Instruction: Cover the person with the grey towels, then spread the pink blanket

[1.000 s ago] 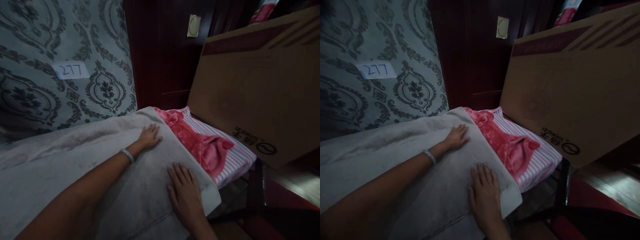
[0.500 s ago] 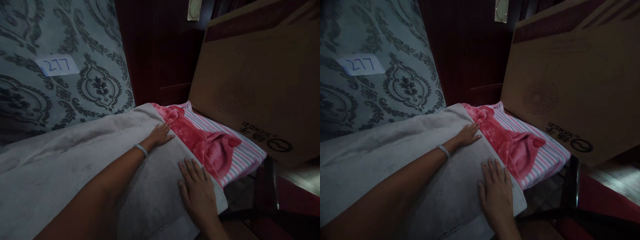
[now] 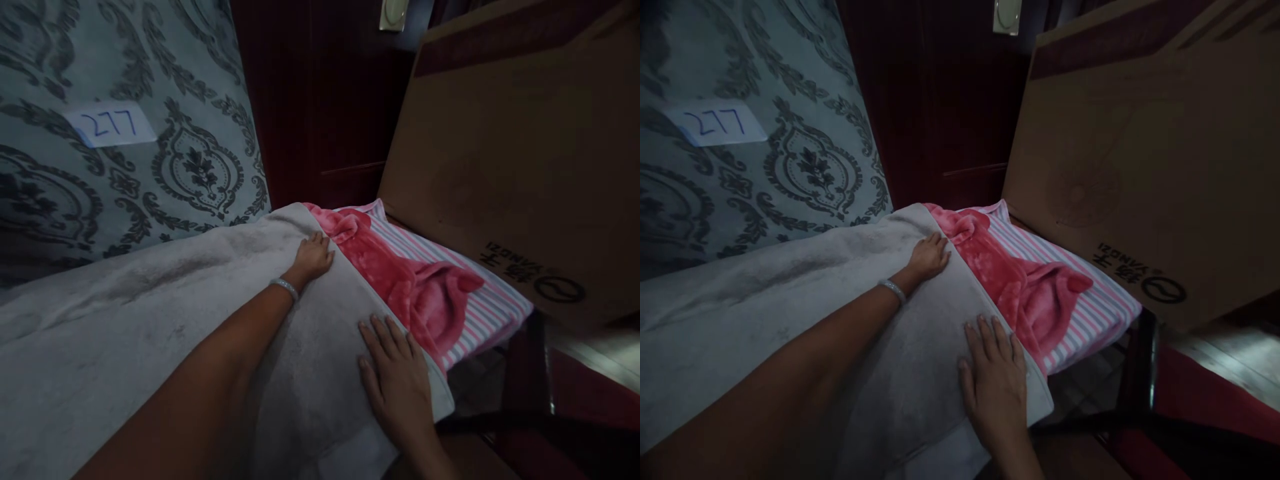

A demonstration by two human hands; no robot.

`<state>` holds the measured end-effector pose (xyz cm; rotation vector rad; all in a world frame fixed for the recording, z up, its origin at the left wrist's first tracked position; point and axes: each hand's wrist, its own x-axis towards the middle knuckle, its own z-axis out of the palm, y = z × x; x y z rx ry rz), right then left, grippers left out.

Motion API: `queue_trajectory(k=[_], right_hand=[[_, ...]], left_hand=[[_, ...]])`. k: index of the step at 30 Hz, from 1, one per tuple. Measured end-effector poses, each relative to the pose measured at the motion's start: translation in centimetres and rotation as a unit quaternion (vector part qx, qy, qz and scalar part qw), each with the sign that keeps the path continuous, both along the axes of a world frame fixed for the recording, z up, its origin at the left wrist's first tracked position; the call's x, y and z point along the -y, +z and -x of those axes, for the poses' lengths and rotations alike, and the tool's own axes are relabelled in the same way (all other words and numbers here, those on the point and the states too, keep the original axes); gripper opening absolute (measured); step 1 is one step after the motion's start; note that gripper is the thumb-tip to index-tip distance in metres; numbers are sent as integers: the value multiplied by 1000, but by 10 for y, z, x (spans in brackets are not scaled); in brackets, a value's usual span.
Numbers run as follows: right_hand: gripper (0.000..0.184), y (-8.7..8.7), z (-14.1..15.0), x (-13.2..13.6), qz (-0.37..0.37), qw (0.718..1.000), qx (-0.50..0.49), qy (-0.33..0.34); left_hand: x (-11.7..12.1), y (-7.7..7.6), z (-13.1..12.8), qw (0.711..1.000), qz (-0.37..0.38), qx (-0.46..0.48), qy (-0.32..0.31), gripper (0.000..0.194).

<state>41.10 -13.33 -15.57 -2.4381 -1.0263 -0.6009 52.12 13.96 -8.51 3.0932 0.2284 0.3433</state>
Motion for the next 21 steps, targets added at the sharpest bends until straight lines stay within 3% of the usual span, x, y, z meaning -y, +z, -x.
queue_trajectory(k=[4, 8, 15, 21], right_hand=[[47, 5, 1, -1, 11, 1000, -5, -8], [46, 7, 2, -3, 13, 1000, -5, -14], [47, 3, -1, -2, 28, 999, 5, -21], [58, -9, -10, 6, 41, 999, 26, -1]], left_hand=[[-6, 11, 28, 999, 8, -33, 20, 54], [-26, 15, 88, 997, 13, -75, 5, 63], [-61, 10, 265, 989, 33, -144, 15, 72], [-103, -3, 423, 979, 13, -117, 164, 68]])
